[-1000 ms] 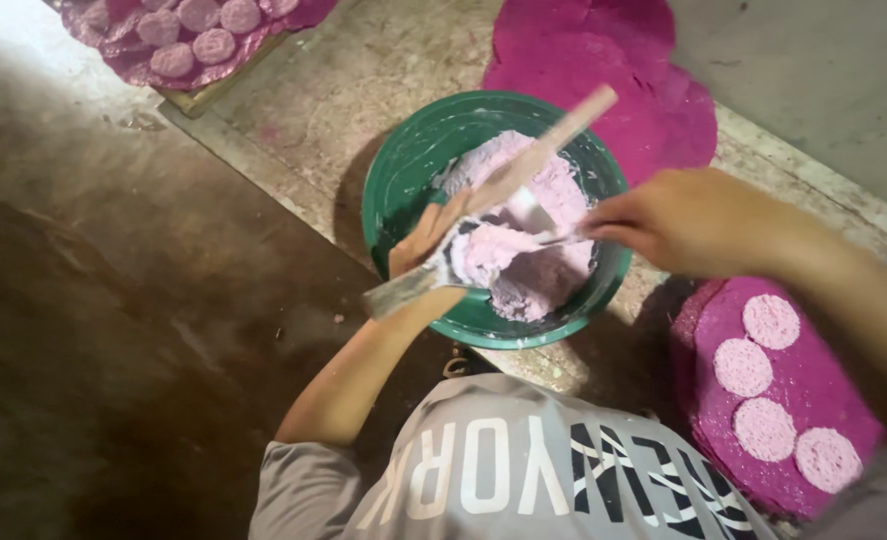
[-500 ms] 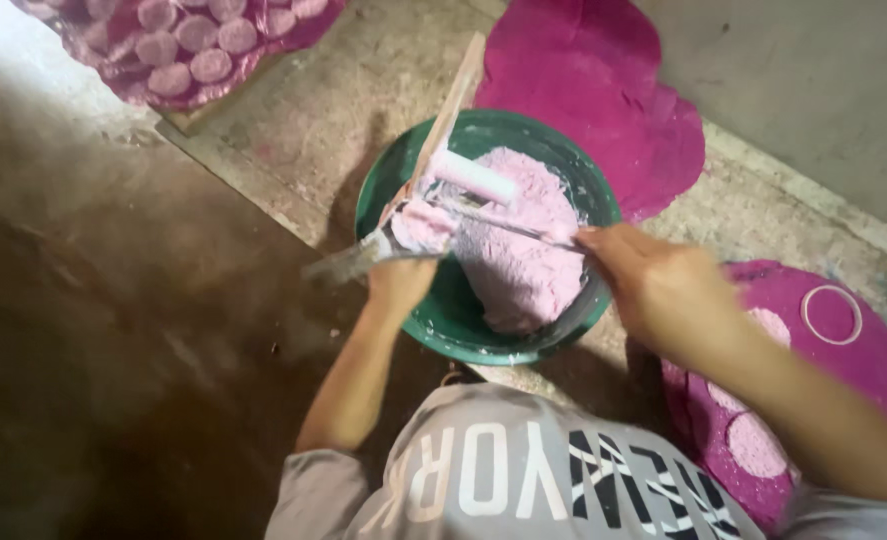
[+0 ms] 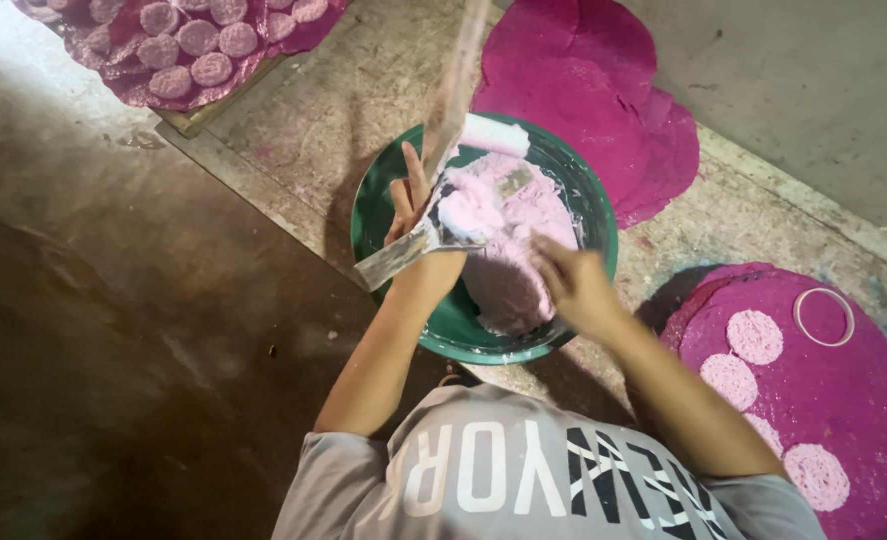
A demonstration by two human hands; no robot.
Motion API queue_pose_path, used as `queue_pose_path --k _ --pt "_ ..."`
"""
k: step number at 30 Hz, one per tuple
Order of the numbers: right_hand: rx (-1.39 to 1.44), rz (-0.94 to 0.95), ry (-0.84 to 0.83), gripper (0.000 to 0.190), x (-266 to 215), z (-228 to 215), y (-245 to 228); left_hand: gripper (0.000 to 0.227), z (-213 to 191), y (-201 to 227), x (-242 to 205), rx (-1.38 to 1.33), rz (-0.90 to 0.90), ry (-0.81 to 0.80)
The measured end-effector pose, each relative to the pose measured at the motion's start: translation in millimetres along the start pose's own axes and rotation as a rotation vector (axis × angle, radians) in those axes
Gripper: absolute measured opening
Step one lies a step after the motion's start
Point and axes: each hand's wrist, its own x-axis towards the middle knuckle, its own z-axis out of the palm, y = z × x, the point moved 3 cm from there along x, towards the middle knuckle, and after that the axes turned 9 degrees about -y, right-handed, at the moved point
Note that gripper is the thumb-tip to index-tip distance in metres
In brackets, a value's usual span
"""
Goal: The person scoops pink paste from a green basin using a metal scoop and presses it into a circular mold on a pink glittery surface. The person repeatedly fills the mold, levels the paste, and removes the formed circles, placing them onto a nearby tray.
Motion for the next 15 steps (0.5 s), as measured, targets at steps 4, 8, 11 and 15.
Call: queue_pose_path --k 4,8,11,15 --pt "-0.025 -0.162 -0.077 0.035 -14 18 -16 0.082 -8 -10 8 -0.052 -0.059 -0.049" --pt "-0.222 0.274 -0.389 0.034 -1 -44 -29 0.087 -23 -26 2 -0.158 -0.117 -0.130" --pt "-0.458 0.331 -0.666 0.037 35 -76 -51 0.088 -12 -18 -10 -0.218 -0.065 -0.289" --pt "-0.729 -0.126 -0.573 0.042 41 -43 -94 0.088 5 3 -19 -0.266 0.241 -0.128"
